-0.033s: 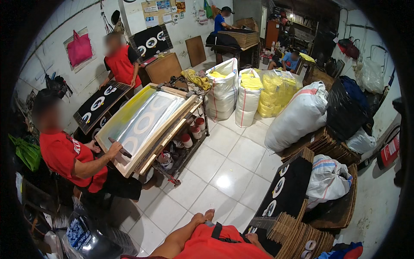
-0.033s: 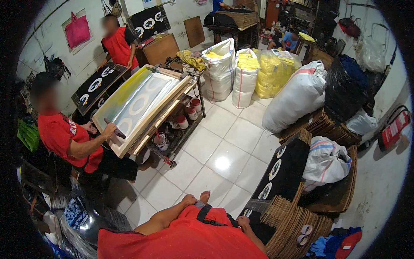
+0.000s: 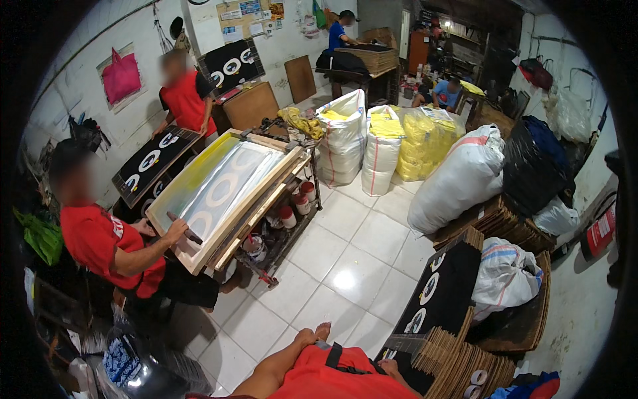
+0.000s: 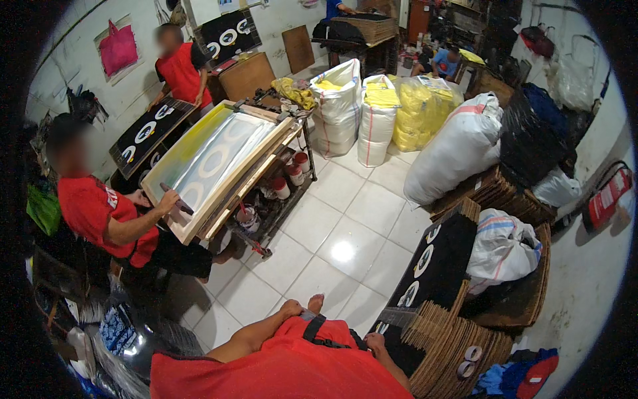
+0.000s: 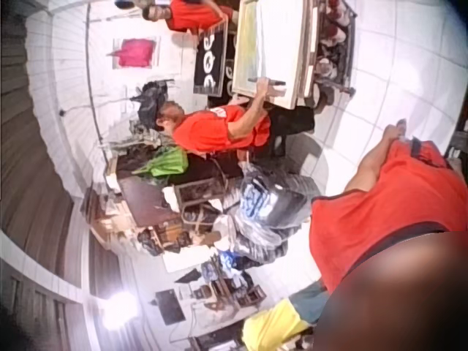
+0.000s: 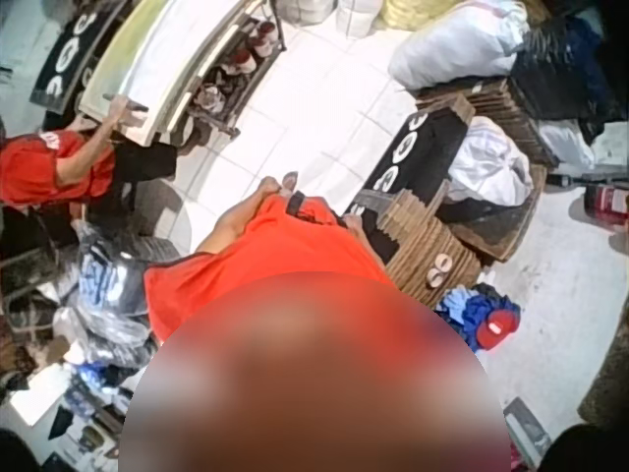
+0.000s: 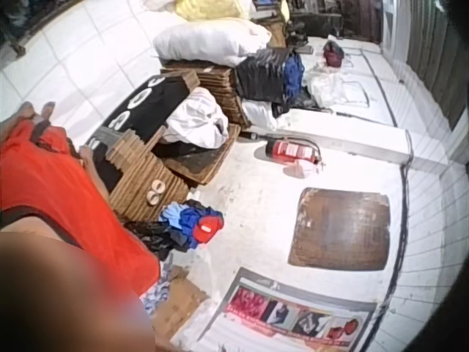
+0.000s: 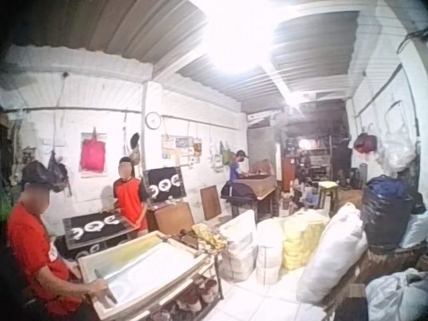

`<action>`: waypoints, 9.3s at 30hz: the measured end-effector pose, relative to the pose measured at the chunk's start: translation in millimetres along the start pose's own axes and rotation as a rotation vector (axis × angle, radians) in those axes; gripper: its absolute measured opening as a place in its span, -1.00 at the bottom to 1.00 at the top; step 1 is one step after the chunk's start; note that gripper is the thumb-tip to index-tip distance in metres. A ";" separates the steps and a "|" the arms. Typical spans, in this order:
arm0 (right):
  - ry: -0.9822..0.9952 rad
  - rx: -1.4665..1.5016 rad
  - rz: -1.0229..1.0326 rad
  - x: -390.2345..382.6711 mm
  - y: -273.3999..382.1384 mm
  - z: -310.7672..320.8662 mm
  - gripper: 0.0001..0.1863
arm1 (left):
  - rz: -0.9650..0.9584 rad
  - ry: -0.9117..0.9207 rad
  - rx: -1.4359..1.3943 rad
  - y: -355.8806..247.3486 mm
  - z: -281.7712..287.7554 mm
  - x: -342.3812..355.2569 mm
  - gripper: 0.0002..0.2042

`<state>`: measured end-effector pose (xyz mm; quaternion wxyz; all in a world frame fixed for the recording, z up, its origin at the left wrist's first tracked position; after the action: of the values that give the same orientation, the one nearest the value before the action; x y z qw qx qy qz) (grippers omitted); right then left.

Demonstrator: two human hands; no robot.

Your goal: The person assists in a screen printing operation by taking printed black fabric with cartoon characters from a screen printing frame and stacking it onto a pile. The person repeatedly lifts the frame, removes the fabric, and places it on a stack.

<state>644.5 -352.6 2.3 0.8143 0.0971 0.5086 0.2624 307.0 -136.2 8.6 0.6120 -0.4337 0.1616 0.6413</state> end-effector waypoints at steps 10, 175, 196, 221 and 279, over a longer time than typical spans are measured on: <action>0.055 -0.475 0.243 36.0 -8.6 -41.4 -0.75 | -0.046 -0.007 0.037 4.6 10.2 5.5 -0.63; -0.535 -0.089 0.276 -67.8 339.1 164.1 -0.82 | -1.233 -0.104 0.355 -300.9 215.6 -58.5 -0.45; -0.479 -0.049 -0.198 85.1 140.2 283.2 -0.60 | -0.007 0.055 0.048 -73.3 132.0 87.2 -0.61; -0.624 -0.088 -0.305 311.8 70.2 389.5 -0.77 | 0.297 0.003 -0.425 -105.3 81.2 50.6 -0.83; -0.636 0.120 -0.344 34.2 -40.3 239.4 -0.93 | 0.265 0.271 -0.270 -40.8 100.8 73.4 -0.85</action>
<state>880.0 -342.5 69.6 0.9567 0.1346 0.2535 0.0479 317.8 -6.4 24.1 0.4316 -0.5690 0.2105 0.6676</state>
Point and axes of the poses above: each hand's wrist, its own x-axis towards the middle knuckle, its own z-axis out of the back of the hand, y = z × x, the point moved 9 cm from there along x, towards the middle knuckle, and after that the axes turned 2 degrees about x, right-handed, at the moved point
